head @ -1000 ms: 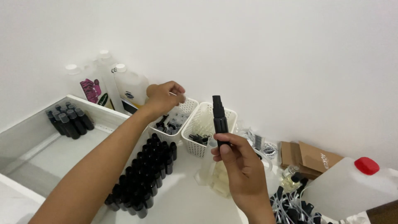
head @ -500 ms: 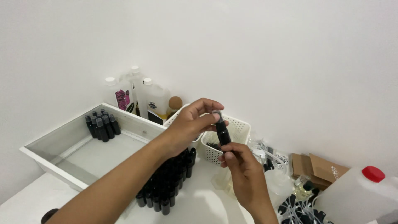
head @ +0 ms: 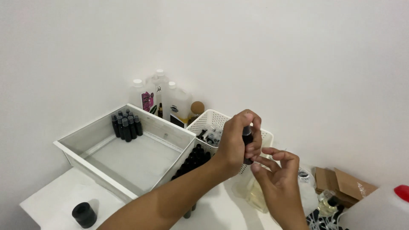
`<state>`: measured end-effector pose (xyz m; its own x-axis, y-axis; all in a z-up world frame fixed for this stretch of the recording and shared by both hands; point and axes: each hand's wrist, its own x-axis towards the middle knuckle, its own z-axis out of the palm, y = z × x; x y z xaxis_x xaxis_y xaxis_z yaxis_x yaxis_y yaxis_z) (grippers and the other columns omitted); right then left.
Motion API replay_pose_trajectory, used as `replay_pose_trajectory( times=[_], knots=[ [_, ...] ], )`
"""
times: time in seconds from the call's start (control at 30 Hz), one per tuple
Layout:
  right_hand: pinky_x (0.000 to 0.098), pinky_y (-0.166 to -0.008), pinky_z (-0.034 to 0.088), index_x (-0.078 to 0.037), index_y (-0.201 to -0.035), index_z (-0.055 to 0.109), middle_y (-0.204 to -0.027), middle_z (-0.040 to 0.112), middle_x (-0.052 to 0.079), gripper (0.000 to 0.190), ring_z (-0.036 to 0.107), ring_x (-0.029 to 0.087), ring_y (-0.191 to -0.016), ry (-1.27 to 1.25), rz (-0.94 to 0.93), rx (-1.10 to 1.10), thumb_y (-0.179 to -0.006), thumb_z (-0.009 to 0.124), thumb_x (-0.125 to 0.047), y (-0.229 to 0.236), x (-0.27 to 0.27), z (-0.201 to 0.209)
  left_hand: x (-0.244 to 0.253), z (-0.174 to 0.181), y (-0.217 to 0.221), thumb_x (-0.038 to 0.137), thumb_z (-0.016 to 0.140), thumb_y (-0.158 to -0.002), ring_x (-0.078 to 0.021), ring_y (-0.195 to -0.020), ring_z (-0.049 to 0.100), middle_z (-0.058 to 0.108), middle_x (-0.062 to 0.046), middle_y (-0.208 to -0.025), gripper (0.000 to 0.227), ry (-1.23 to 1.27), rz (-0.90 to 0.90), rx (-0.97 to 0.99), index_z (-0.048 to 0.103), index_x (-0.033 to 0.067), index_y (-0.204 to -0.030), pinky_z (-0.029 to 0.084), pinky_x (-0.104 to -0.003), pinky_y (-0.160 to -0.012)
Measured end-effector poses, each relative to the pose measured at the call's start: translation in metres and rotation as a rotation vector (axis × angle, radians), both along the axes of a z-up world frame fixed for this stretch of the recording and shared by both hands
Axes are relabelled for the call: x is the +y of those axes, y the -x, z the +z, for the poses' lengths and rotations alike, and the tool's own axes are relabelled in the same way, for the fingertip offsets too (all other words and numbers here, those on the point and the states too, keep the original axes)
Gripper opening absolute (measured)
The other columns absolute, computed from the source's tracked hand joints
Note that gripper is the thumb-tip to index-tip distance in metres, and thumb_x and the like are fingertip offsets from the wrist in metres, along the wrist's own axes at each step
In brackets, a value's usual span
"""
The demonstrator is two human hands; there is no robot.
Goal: Assembling small perfume spray bottles by attaching nozzles and organizing them in a tray
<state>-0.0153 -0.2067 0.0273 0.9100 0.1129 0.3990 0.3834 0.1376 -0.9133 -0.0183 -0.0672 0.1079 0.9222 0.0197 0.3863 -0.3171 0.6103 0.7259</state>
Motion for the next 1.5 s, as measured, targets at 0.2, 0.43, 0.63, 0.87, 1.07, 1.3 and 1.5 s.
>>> replay_pose_trajectory(
  times=[0.2, 0.43, 0.63, 0.87, 1.07, 1.3, 1.5],
  knots=[
    [0.0425, -0.085, 0.061, -0.008, -0.114, 0.036, -0.126, 0.062, 0.025, 0.028, 0.075, 0.039, -0.101, -0.033, -0.118, -0.178, -0.096, 0.058, -0.007, 0.008, -0.029, 0.016, 0.041, 0.003, 0.002, 0.026, 0.043, -0.095, -0.0117, -0.041, 0.025, 0.035, -0.002, -0.049, 0.016, -0.139, 0.058, -0.049, 0.042, 0.0106, -0.092, 0.020, -0.027, -0.038],
    [0.0489, -0.091, 0.062, -0.006, -0.120, 0.037, -0.128, 0.058, 0.029, 0.030, 0.070, 0.045, -0.104, -0.019, -0.220, -0.255, -0.098, 0.055, -0.014, 0.017, -0.054, 0.021, 0.115, 0.007, 0.006, 0.026, 0.042, -0.100, -0.0099, -0.046, 0.028, 0.040, 0.003, -0.057, 0.016, -0.355, 0.235, -0.033, 0.046, 0.0118, -0.095, 0.022, -0.027, -0.038],
    [0.0482, -0.098, 0.064, -0.012, -0.126, 0.038, -0.133, 0.060, 0.022, 0.028, 0.071, 0.037, -0.110, 0.064, -0.299, -0.271, -0.105, 0.052, -0.023, 0.017, -0.071, 0.018, 0.202, -0.014, -0.019, 0.048, 0.042, -0.104, -0.0114, -0.058, 0.043, 0.047, 0.001, -0.068, 0.035, -0.579, 0.619, 0.052, 0.047, 0.0170, -0.088, 0.038, -0.025, -0.050],
    [0.0511, -0.101, 0.060, -0.010, -0.142, 0.035, -0.145, 0.052, 0.022, 0.035, 0.066, 0.044, -0.120, 0.187, -0.355, -0.271, -0.113, 0.040, -0.030, 0.000, -0.089, -0.003, 0.285, -0.082, -0.051, 0.044, 0.046, -0.103, -0.0195, -0.092, 0.052, 0.061, -0.006, -0.104, 0.035, -1.079, 0.628, 0.688, 0.042, 0.0145, -0.122, 0.038, -0.036, -0.079],
    [0.0555, -0.104, 0.061, -0.007, -0.138, 0.035, -0.144, 0.052, 0.029, 0.025, 0.065, 0.045, -0.126, 0.194, -0.290, -0.299, -0.114, 0.037, -0.015, -0.026, -0.111, -0.028, 0.347, -0.145, -0.102, 0.036, 0.073, -0.090, -0.0267, -0.092, 0.058, 0.066, -0.002, -0.088, 0.025, -1.510, 0.799, 0.554, 0.059, 0.0148, -0.090, 0.040, -0.041, -0.081],
    [0.0455, -0.100, 0.049, 0.008, -0.134, 0.048, -0.126, 0.065, 0.030, 0.052, 0.067, 0.040, -0.112, 0.405, -0.465, -0.111, -0.116, 0.032, -0.038, -0.019, -0.096, -0.015, 0.358, -0.146, -0.106, 0.013, 0.061, -0.085, -0.0315, -0.116, 0.054, 0.070, -0.011, -0.102, 0.028, -1.966, 0.746, 0.498, 0.066, 0.0199, -0.111, 0.032, -0.042, -0.101],
    [0.0779, -0.089, 0.040, 0.014, -0.155, 0.029, -0.143, 0.045, 0.052, 0.062, 0.048, 0.066, -0.123, 0.120, -0.149, 0.140, -0.100, 0.024, -0.014, -0.138, -0.268, -0.116, 0.367, -0.155, -0.111, 0.013, 0.066, -0.083, -0.0277, -0.117, 0.050, 0.071, -0.008, -0.105, 0.027, -2.109, 0.702, 0.462, 0.063, 0.0179, -0.109, 0.030, -0.041, -0.099]
  ],
)
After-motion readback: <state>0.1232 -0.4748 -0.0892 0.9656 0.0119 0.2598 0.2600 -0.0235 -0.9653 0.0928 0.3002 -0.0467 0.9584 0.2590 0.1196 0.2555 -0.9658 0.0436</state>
